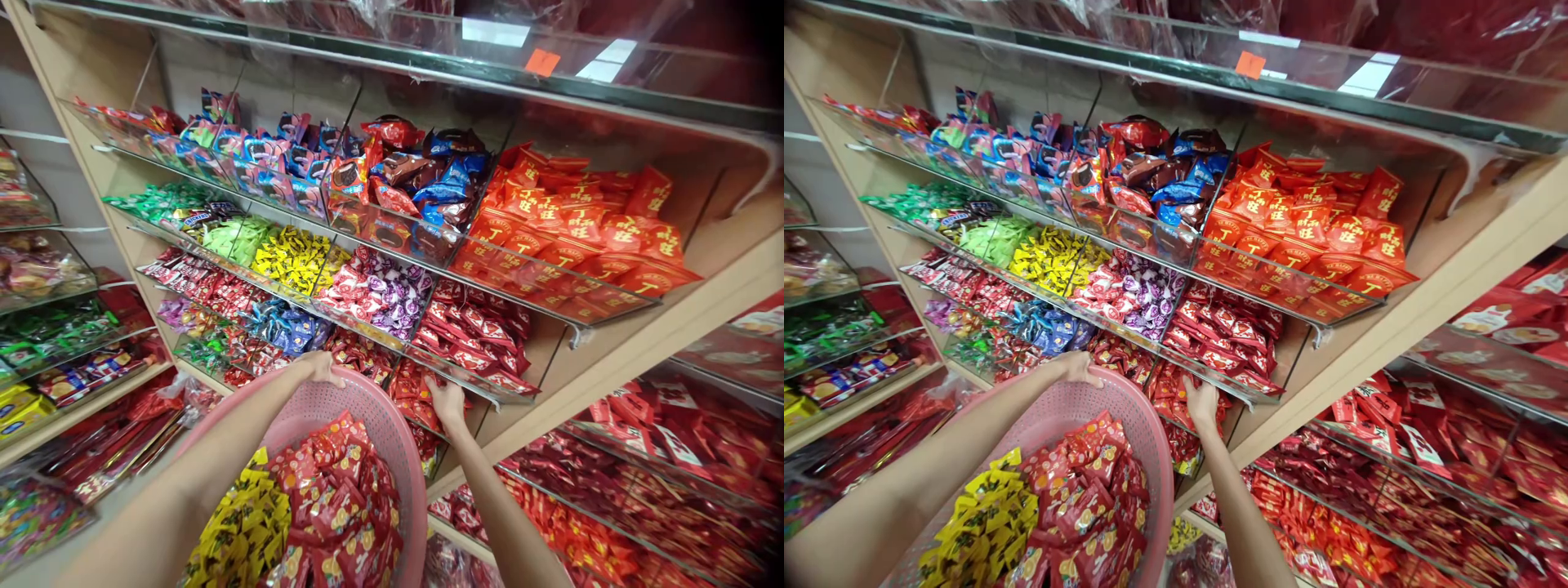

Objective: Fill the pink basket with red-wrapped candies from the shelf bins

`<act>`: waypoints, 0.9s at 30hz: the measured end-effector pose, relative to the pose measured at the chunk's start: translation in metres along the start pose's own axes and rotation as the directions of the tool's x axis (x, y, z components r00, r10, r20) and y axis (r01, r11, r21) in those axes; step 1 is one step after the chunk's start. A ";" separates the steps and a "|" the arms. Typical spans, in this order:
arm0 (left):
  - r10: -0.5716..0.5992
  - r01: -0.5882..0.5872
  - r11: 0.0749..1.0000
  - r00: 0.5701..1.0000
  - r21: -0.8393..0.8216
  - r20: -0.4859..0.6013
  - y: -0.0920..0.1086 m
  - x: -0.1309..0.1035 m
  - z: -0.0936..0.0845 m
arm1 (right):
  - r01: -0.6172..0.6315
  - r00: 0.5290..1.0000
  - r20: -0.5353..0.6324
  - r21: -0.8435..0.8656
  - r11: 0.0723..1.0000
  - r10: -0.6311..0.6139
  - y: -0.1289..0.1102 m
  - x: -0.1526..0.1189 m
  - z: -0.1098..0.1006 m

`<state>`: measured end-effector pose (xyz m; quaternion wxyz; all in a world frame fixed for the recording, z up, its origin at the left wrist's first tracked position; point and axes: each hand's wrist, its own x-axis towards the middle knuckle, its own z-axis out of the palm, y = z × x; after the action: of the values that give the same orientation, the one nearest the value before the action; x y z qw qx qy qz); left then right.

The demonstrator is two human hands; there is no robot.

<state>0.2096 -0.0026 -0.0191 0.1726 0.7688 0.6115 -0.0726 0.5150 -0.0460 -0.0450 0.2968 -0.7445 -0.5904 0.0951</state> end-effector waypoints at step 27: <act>0.010 -0.009 1.000 1.000 0.006 -0.010 0.001 0.000 0.001 | -0.581 0.497 0.849 0.478 0.659 -0.177 -0.099 -0.092 0.074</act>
<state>0.2102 -0.0033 -0.0203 0.1678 0.7725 0.6084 -0.0698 0.3706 -0.0953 -0.0690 0.2225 -0.4895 -0.4642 0.7038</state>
